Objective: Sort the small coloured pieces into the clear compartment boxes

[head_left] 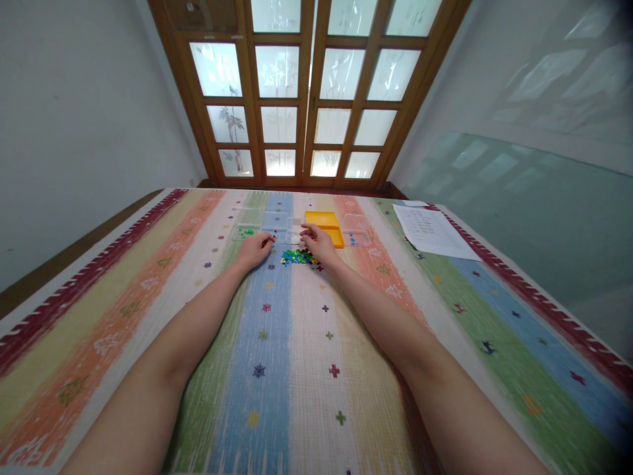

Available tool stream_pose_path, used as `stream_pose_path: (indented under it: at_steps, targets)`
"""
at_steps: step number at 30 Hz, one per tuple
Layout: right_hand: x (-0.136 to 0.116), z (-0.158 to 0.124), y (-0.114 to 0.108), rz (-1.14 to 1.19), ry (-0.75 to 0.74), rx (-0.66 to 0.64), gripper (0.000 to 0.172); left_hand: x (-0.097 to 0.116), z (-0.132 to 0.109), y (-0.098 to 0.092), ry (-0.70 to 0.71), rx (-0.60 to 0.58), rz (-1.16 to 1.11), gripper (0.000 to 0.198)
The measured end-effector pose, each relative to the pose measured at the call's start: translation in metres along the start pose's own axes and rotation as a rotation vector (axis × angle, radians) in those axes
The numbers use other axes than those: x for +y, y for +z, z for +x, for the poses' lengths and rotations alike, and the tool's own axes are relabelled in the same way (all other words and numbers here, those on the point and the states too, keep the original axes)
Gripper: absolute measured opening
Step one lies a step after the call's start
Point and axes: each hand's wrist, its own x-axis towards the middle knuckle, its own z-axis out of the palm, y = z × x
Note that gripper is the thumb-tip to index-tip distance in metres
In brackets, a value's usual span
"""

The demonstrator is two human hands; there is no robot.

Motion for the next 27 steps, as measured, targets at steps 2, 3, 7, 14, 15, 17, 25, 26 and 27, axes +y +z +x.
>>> stream_pose_path:
  at_steps: [2,3,7,14,15,17,25,26,27]
  targets:
    - [0.001,0.0,-0.001,0.016,0.021,0.005,0.037,0.001,0.0,-0.001,-0.005,-0.008,0.001,0.026]
    - [0.001,0.0,-0.001,0.014,0.021,0.017,0.034,0.002,0.0,-0.002,-0.008,-0.013,0.003,0.026]
    - [-0.003,-0.003,-0.003,-0.082,-0.059,0.025,0.022,0.004,0.0,-0.004,-0.025,-0.034,0.008,0.027]
    - [-0.025,-0.022,0.007,-0.356,-0.298,-0.225,0.016,0.003,0.0,-0.003,0.002,-0.025,-0.005,0.026]
    - [-0.029,-0.025,0.009,-0.389,-0.332,-0.25,0.019,0.002,0.0,-0.003,0.006,-0.024,-0.009,0.026]
    - [-0.036,-0.031,0.011,-0.451,-0.389,-0.288,0.023,0.002,0.0,-0.002,0.011,-0.022,-0.016,0.027]
    - [-0.047,-0.041,0.015,-0.625,-0.521,-0.398,0.024,0.0,0.001,-0.001,0.022,-0.017,-0.019,0.027]
    - [-0.047,-0.041,0.016,-0.637,-0.525,-0.397,0.024,0.0,0.001,-0.001,0.015,-0.023,-0.017,0.028]
    - [-0.048,-0.042,0.017,-0.65,-0.528,-0.394,0.023,0.0,0.001,-0.001,0.008,-0.028,-0.015,0.028]
